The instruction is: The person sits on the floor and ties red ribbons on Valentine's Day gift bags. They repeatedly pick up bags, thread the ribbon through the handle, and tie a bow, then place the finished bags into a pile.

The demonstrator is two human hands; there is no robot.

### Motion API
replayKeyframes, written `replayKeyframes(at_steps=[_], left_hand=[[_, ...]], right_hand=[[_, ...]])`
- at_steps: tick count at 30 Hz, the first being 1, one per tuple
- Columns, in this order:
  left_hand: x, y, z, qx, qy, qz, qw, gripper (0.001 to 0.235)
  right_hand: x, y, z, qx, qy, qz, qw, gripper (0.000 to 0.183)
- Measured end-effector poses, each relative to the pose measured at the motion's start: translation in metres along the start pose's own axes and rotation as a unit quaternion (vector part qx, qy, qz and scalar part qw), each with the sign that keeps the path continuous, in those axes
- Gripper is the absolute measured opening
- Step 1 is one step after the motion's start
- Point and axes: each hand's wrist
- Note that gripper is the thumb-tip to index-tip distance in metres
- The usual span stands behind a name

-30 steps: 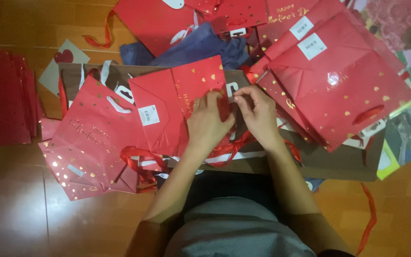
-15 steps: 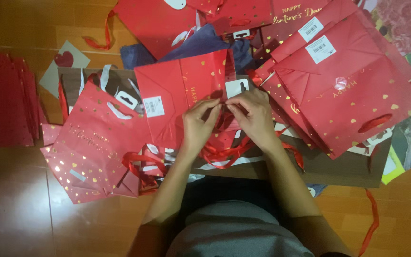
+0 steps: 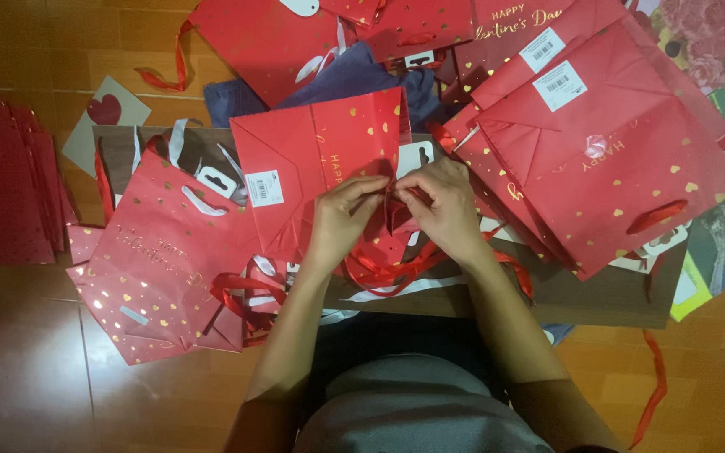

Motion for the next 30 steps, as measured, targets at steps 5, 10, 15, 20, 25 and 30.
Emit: replayKeyframes(at_steps=[5,10,15,20,25,30], left_hand=[[-0.001,-0.004,-0.001,0.005,0.035,0.004,0.999,0.021],[-0.002,-0.006,-0.003,0.018,0.040,-0.010,0.999,0.015],[0.005,-0.012,-0.001,0.037,0.031,-0.040,0.998,0.010],[0.004,-0.014,0.007,0.194,0.025,-0.014,0.981,0.002],[-0.001,-0.015,0.010,0.274,0.039,-0.012,0.961,0.007],[-0.004,-0.005,0.018,0.361,0.068,-0.024,0.930,0.010]], right_hand=[[0.001,-0.004,-0.004,0.032,-0.005,-0.014,0.999,0.011],[0.004,-0.003,-0.005,-0.002,-0.003,-0.029,1.000,0.016],[0.009,0.000,-0.005,-0.020,0.031,-0.042,0.998,0.016],[0.016,-0.002,-0.002,-0.012,0.014,-0.095,0.995,0.017],[0.014,0.003,0.014,0.003,0.095,-0.090,0.991,0.043],[0.010,0.003,0.031,0.075,0.150,-0.053,0.984,0.048]])
Point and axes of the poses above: each hand's wrist, its own x-axis away from the middle knuckle, its own y-axis out of the back of the hand, z = x × y, and after that the axes turned 14 degrees about -x, right-handed
